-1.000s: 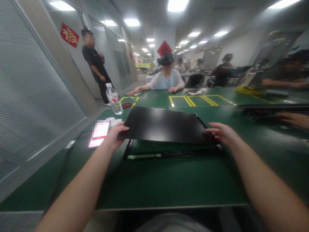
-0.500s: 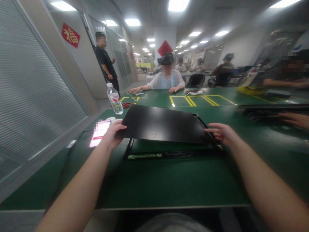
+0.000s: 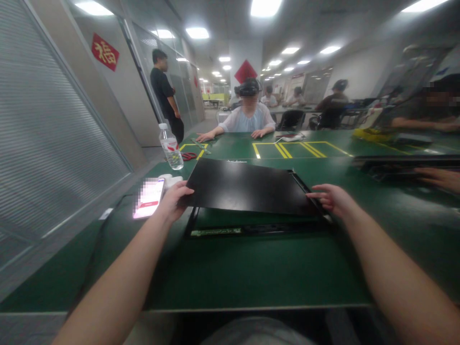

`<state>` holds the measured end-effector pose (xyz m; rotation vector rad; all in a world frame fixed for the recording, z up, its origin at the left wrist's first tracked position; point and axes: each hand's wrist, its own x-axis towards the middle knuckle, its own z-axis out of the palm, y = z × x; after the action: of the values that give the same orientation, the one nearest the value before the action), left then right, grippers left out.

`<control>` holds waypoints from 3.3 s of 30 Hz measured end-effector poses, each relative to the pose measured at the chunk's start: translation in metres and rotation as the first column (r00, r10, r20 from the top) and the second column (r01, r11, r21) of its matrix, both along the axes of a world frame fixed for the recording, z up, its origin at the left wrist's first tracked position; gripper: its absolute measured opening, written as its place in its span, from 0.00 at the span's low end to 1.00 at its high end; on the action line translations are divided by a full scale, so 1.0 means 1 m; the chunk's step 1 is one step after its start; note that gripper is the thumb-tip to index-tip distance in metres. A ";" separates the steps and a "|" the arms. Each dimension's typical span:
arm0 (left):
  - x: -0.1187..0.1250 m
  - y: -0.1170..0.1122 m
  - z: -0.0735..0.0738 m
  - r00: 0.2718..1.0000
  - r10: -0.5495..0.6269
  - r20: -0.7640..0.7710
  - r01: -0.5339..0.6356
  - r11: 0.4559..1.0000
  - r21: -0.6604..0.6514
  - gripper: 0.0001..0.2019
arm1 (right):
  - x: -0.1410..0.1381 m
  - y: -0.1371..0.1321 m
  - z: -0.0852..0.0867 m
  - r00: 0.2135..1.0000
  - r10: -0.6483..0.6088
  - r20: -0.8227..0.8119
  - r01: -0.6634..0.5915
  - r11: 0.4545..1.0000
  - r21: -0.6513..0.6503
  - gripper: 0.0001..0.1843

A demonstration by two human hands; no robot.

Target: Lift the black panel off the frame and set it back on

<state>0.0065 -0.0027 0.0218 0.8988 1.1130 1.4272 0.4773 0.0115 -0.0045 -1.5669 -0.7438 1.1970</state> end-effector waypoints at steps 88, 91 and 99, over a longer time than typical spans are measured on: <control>0.021 0.009 -0.029 0.971 0.163 -0.172 -0.193 0.965 -0.175 0.00 | -0.003 0.002 -0.015 0.490 -0.008 0.871 -0.051 0.998 0.038 0.09; 0.022 0.008 -0.029 0.973 0.164 -0.165 -0.192 0.966 -0.174 0.02 | -0.004 0.002 -0.014 0.486 0.005 0.874 -0.044 0.999 0.019 0.09; 0.024 0.006 -0.025 0.977 0.163 -0.135 -0.187 0.965 -0.186 0.04 | -0.004 0.001 -0.015 0.472 -0.001 0.882 -0.041 0.999 0.023 0.10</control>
<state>0.0305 0.0034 -0.0036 0.7652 1.4277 1.3894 0.4736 0.0130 -0.0192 -2.1369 -1.4378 0.2450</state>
